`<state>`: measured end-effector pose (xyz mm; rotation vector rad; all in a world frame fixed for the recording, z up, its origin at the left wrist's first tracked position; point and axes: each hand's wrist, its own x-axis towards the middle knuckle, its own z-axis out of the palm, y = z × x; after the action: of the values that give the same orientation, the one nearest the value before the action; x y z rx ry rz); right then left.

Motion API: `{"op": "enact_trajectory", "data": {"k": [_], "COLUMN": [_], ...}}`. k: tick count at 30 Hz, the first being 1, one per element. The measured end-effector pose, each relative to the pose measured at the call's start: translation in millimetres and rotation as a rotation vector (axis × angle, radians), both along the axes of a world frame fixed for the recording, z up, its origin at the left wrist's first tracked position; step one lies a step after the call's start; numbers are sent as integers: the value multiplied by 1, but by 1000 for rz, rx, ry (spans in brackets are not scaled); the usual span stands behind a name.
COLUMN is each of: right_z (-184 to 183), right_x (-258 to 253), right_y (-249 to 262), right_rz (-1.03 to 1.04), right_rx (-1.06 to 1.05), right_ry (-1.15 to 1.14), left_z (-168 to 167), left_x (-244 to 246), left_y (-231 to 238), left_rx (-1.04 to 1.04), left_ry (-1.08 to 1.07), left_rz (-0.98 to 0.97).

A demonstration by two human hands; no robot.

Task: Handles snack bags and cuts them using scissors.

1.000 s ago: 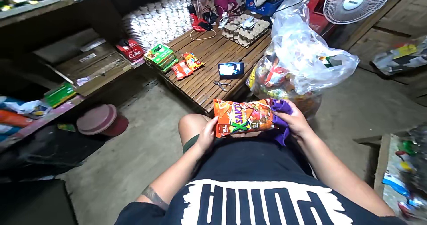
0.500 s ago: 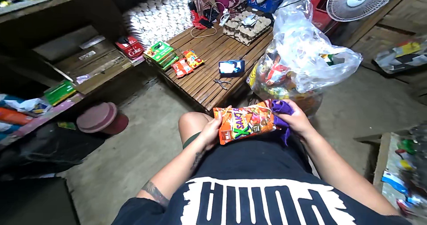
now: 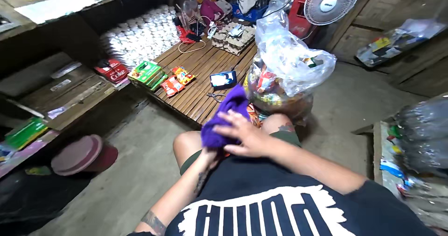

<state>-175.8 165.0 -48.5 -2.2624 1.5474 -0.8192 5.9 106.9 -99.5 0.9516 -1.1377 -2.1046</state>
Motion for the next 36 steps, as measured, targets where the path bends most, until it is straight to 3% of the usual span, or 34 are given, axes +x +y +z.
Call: {"op": "enact_trajectory", "data": {"k": [3, 7, 11, 15, 18, 20, 21, 23, 25, 29, 33, 36], "right_z": [-15, -28, -33, -30, -39, -56, -66, -82, -86, -68, -40, -33], "right_x": [1, -50, -94, -141, -177, -194, -199, -200, -195, -190, -168, -139], "right_y": [-13, -32, -19, 4, 26, 43, 51, 60, 61, 57, 33, -6], "right_rz": [0, -240, -270, -440, -429, -362, -356, -425, -494, -480, -349, -97], "right_rx": [33, 212, 281, 191, 42, 102, 228, 609, 810, 776, 563, 690], "right_ry": [91, -60, -121, 71, 93, 155, 190, 246, 252, 171, 160, -196], "left_z": [5, -8, -12, -11, -19, -25, -28, -31, -35, -40, -40, -45], "left_x": [-1, 0, 6, 18, 31, 40, 42, 46, 46, 41, 29, 13], "left_y": [3, -8, -11, -26, -51, -64, -69, -78, -85, -93, -101, -96], "left_rx": [58, 64, 107, 171, 208, 203, 208, 223, 219, 218, 226, 270], "left_ry": [17, 182, 224, 275, 338, 376, 392, 443, 483, 515, 544, 584], "left_rz": [-6, -199, -198, -73, 117, 220, 265, 319, 340, 364, 344, 323]}}
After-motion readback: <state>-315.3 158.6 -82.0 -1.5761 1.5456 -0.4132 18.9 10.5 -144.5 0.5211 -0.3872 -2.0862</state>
